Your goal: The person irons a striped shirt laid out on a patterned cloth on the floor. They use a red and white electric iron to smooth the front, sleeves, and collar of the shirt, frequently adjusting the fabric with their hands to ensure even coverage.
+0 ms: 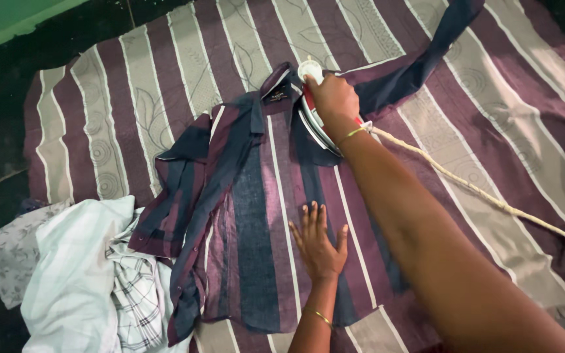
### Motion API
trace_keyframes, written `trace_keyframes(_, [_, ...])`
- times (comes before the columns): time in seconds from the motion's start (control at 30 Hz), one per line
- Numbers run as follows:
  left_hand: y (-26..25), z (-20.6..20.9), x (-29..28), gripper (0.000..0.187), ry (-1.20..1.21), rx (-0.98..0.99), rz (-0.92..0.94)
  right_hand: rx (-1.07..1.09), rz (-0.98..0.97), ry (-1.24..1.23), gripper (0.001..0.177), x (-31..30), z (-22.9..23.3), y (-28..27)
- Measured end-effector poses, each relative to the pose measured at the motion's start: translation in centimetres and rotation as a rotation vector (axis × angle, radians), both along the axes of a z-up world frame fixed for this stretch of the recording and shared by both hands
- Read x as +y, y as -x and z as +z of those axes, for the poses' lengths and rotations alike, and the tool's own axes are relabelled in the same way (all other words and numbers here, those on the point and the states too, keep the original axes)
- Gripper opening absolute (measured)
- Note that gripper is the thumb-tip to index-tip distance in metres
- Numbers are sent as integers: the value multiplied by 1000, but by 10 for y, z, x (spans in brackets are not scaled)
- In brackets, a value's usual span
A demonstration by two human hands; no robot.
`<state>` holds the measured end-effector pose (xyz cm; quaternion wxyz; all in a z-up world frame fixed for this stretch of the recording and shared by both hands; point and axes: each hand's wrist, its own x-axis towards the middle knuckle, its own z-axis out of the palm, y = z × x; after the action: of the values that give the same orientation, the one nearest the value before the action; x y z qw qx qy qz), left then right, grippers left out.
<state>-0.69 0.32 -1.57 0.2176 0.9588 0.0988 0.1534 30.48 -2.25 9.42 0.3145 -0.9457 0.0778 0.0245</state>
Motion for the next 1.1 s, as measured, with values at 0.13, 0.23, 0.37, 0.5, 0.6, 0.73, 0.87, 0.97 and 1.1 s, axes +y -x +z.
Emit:
trace_keyframes(0.13, [-1,1,-1,70,5,3,-11,-47,8,-19,61,3,-5,-8])
trace_keyframes(0.23, [-2,5,0,72,-7,0,-20,17,8,6,65,-2,2,1])
trace_keyframes(0.37, [-2,9,-1,71,42,11,-11,43,30,22,69,-20,10,32])
trace_keyframes(0.5, [-4,15,0,71,50,1,-15,76,37,48,70,-35,17,55])
trace_keyframes(0.6, [-4,15,0,71,31,0,-10,68,33,81,71,-38,13,59])
trace_keyframes(0.73, [-3,13,-1,71,9,3,-4,5,80,110,71,-30,5,40])
trace_keyframes(0.87, [-3,12,-1,71,7,24,-7,-23,85,131,72,-29,5,8])
trace_keyframes(0.97, [-3,12,0,71,-3,21,-12,-7,61,148,72,-39,5,-6])
trace_keyframes(1.1, [-5,12,0,73,-26,33,-13,-25,12,94,68,-48,2,-15])
